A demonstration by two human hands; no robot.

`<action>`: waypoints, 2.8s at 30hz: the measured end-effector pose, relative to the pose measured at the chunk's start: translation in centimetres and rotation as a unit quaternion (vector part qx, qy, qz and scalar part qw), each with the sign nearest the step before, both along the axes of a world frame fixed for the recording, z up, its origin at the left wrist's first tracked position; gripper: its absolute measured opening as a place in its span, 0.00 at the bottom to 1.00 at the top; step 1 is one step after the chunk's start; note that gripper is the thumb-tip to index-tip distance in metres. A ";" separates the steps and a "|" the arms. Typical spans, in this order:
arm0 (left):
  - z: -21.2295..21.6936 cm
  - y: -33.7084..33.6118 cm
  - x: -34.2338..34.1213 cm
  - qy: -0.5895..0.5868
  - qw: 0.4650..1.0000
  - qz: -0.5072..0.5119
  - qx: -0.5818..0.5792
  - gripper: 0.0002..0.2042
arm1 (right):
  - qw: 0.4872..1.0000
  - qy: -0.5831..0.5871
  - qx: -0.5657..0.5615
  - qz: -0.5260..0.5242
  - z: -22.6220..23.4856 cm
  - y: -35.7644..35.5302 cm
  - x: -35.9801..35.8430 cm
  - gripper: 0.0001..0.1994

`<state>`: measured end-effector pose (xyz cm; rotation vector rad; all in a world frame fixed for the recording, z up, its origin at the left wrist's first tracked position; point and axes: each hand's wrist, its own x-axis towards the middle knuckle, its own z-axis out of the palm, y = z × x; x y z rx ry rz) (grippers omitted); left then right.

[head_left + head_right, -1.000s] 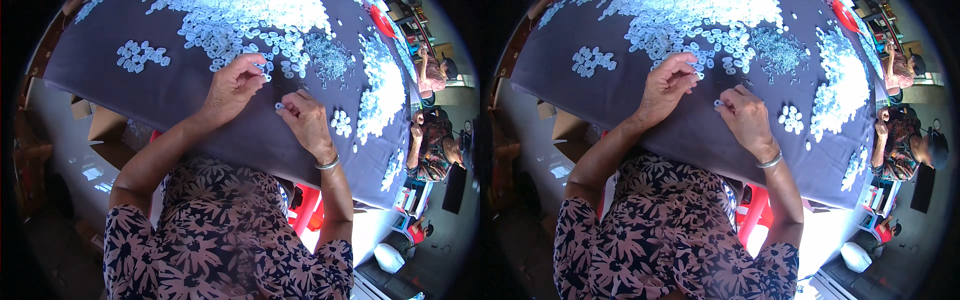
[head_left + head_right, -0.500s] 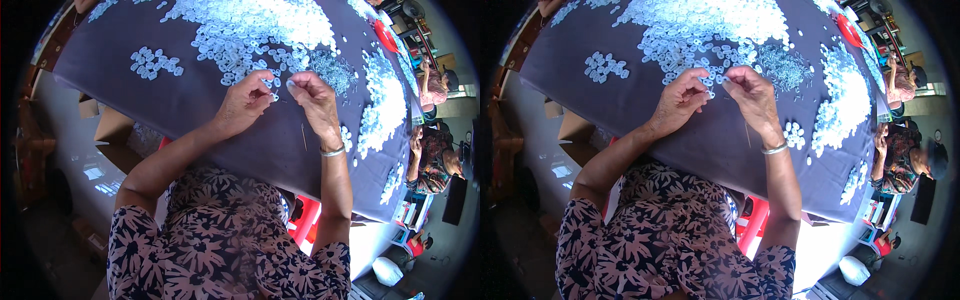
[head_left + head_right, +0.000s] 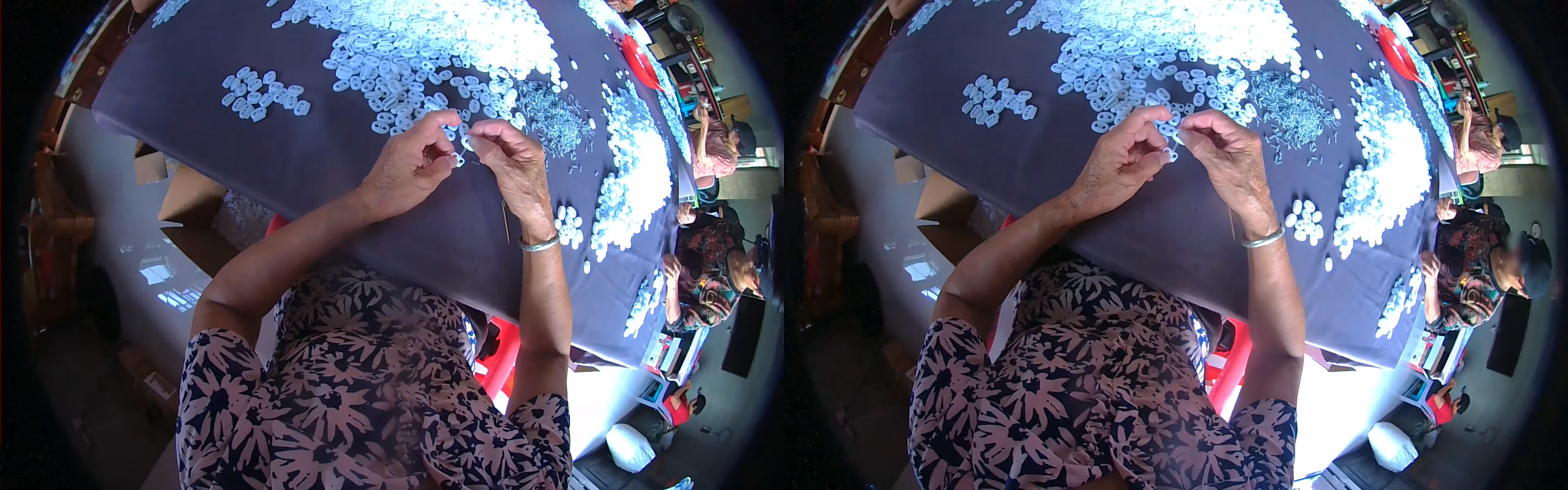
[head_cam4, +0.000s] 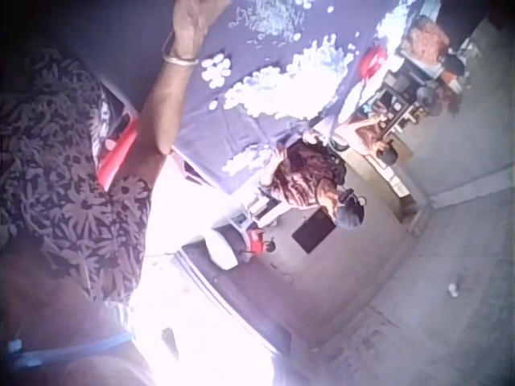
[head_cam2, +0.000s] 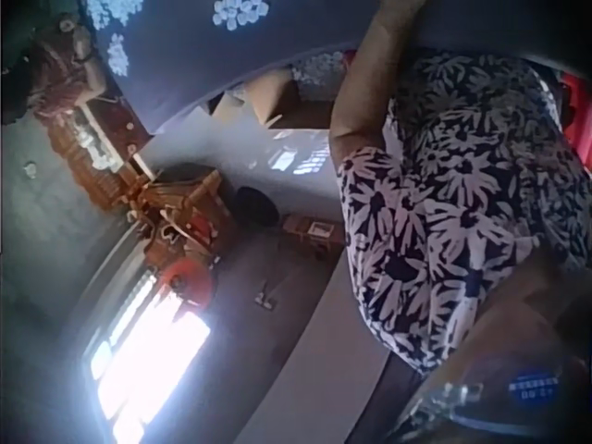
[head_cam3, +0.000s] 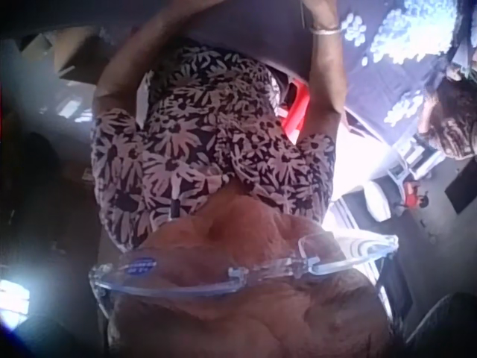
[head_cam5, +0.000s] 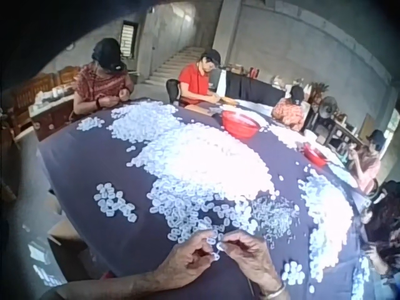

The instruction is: The person assembles plastic toggle pieces by inserting small metal pins into them by hand, then sorts and gathers additional plastic pieces across the table.

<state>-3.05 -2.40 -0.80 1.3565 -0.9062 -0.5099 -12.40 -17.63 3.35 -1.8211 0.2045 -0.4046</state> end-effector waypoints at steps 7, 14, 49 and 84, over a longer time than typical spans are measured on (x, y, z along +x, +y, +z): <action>-0.3 0.1 -0.1 -0.027 0.999 -0.007 -0.022 0.22 | 1.000 0.017 0.007 0.015 -0.1 0.0 0.0 0.05; 0.1 0.1 -0.1 -0.020 1.000 0.005 0.004 0.23 | 0.999 0.019 -0.005 0.036 -0.6 0.0 0.0 0.05; 2.2 1.0 0.5 0.085 0.996 0.004 0.022 0.17 | 0.951 -0.081 -0.297 -0.006 0.0 2.3 -0.4 0.19; 1.8 1.2 -1.0 0.202 0.979 -0.035 0.009 0.16 | 0.906 -0.064 -0.412 0.078 -1.4 2.4 -1.2 0.13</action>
